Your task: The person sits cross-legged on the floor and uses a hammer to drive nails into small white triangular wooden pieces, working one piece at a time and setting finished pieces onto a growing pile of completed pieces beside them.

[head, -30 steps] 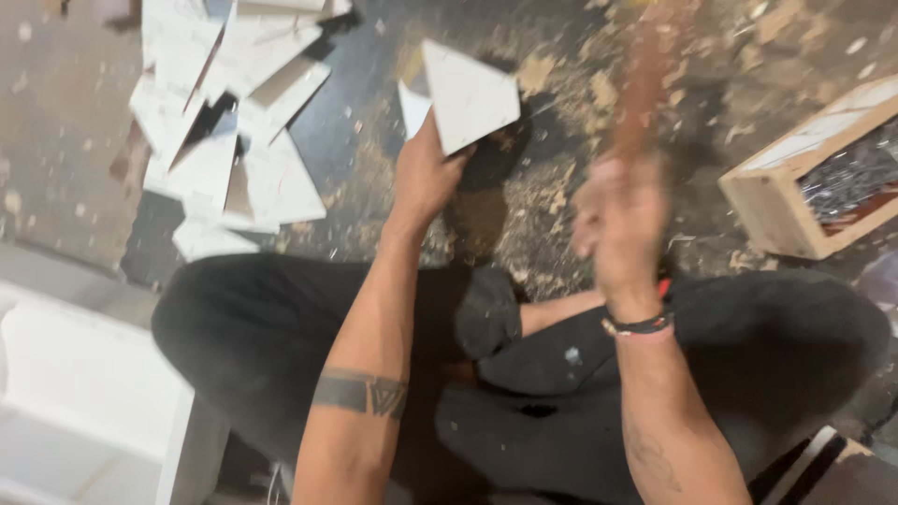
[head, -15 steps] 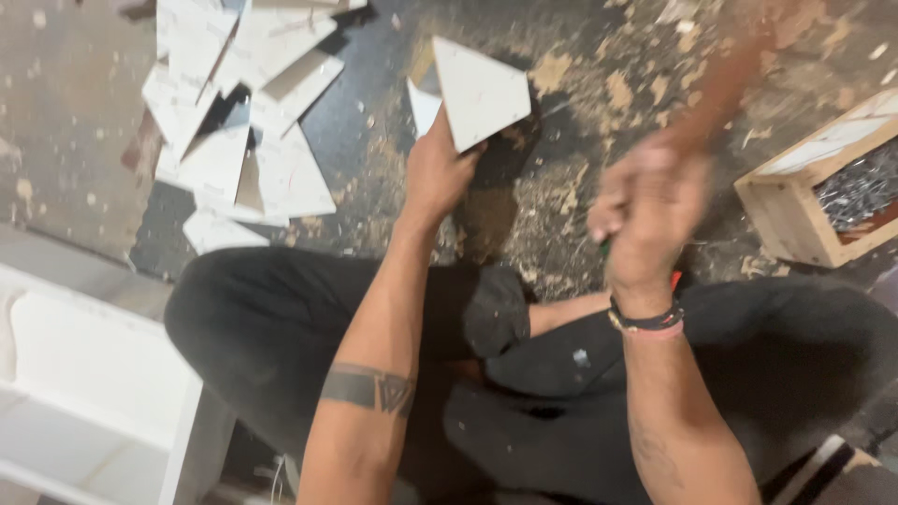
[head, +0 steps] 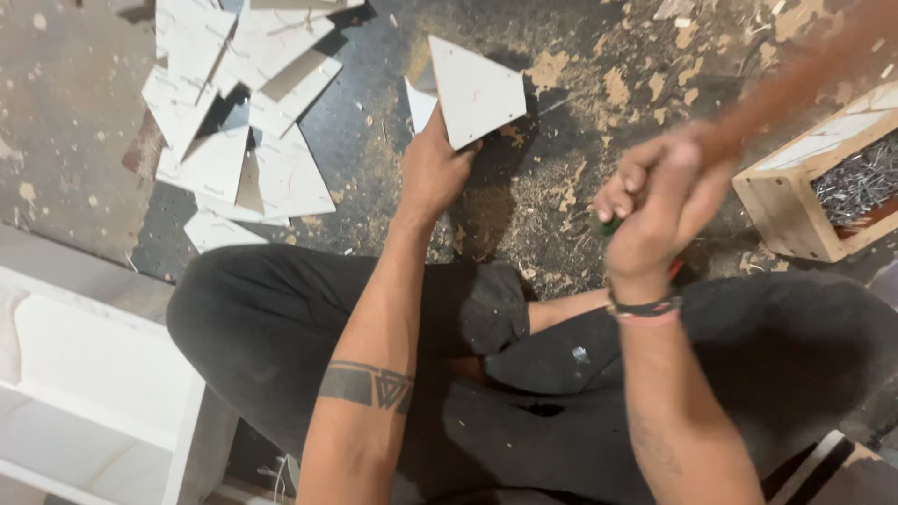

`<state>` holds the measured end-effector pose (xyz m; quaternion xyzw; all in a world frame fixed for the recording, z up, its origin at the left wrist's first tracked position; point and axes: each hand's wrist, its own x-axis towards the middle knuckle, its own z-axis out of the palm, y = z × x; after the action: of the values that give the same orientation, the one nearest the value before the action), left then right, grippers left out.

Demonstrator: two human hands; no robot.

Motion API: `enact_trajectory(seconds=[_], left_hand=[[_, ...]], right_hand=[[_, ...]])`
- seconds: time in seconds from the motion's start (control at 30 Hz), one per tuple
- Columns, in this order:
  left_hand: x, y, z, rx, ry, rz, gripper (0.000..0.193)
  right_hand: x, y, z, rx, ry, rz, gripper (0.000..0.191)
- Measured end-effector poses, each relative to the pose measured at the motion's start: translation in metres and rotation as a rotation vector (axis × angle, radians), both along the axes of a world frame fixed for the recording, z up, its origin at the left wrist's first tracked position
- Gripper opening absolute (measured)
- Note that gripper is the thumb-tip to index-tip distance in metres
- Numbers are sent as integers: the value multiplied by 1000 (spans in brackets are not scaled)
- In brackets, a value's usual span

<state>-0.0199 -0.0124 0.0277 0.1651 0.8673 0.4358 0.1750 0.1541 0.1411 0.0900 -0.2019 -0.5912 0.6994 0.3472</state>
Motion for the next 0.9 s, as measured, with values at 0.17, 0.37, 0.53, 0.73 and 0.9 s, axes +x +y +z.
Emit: enact_trajectory(seconds=[0.17, 0.37, 0.53, 0.73, 0.9], left_hand=[[2, -4, 1, 53, 65, 33, 60], [2, -2, 0, 21, -8, 14, 64], [3, -1, 2, 35, -9, 15, 56], [3, -1, 1, 90, 12, 23, 53], [3, 1, 1, 7, -29, 27, 52]], right_hand=[[-22, -33, -31, 714, -542, 199, 27], [-5, -6, -23, -267, -577, 273, 20], [9, -25, -3, -328, -544, 206, 19], [30, -25, 22, -251, -567, 184, 22], [41, -29, 29, -66, 119, -21, 24]])
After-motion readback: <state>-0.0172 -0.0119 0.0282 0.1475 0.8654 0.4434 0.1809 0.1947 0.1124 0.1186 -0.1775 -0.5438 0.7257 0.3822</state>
